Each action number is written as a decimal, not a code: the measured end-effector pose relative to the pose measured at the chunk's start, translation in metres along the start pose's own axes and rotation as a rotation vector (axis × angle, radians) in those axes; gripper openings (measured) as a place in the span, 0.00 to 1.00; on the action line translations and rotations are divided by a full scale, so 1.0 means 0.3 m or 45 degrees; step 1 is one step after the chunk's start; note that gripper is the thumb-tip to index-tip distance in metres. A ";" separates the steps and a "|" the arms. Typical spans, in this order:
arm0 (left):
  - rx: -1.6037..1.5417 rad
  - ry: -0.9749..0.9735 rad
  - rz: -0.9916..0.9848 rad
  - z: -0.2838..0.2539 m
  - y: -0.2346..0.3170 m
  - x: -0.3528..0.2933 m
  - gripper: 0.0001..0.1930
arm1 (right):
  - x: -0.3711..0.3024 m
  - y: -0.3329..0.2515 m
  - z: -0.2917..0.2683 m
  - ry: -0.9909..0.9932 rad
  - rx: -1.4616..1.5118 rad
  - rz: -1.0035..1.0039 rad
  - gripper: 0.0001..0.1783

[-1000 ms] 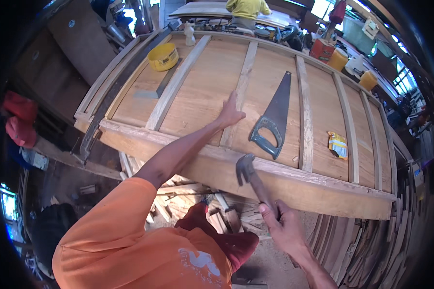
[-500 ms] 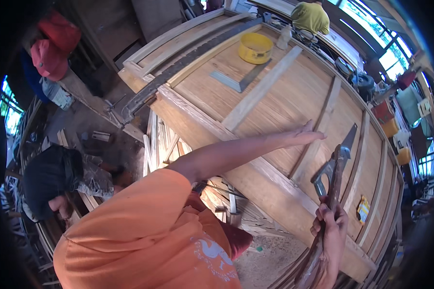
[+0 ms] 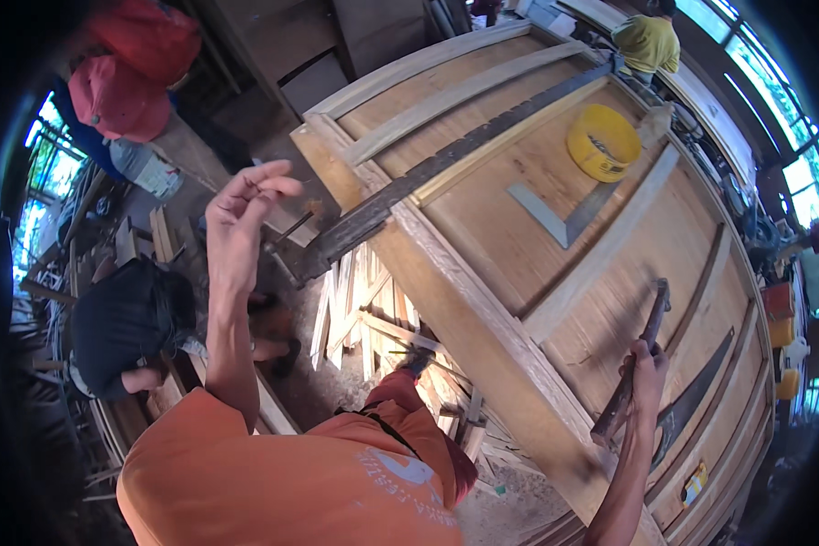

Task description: The person secures a wooden door frame by adjusting and tightening bar clamps and tapping the wooden joints into place using a hammer.

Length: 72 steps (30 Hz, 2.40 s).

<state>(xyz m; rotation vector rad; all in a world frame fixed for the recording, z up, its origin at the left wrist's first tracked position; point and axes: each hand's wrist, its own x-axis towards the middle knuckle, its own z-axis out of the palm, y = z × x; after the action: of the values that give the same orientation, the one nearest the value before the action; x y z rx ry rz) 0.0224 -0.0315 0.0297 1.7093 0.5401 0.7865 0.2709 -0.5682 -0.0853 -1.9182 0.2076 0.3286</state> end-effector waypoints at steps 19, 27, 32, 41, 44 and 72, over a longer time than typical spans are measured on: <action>0.249 -0.542 -0.039 -0.204 -0.106 0.172 0.22 | -0.094 -0.112 0.121 -0.014 -0.561 -0.129 0.17; 0.326 -0.217 -0.291 -0.359 -0.218 0.012 0.29 | 0.280 0.095 0.080 0.380 -1.111 -0.527 0.29; 0.274 -0.246 -0.293 -0.374 -0.245 -0.043 0.30 | 0.349 0.046 0.104 0.301 -1.092 -0.492 0.28; 0.204 -0.104 -0.039 -0.226 -0.144 -0.019 0.23 | 0.361 0.030 0.104 0.398 -1.216 -0.497 0.28; 0.180 -0.202 0.014 -0.145 -0.077 -0.036 0.24 | 0.349 0.024 0.066 0.335 -1.191 -0.402 0.28; 0.187 0.009 -0.331 -0.335 -0.287 -0.080 0.36 | -0.408 -0.502 0.707 -0.833 -0.606 -0.716 0.18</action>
<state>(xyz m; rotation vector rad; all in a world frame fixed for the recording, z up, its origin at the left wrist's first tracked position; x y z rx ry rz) -0.0647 0.0410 -0.0428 1.7262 0.8234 0.5781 0.1730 -0.3176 0.0158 -2.1131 -0.8954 0.6344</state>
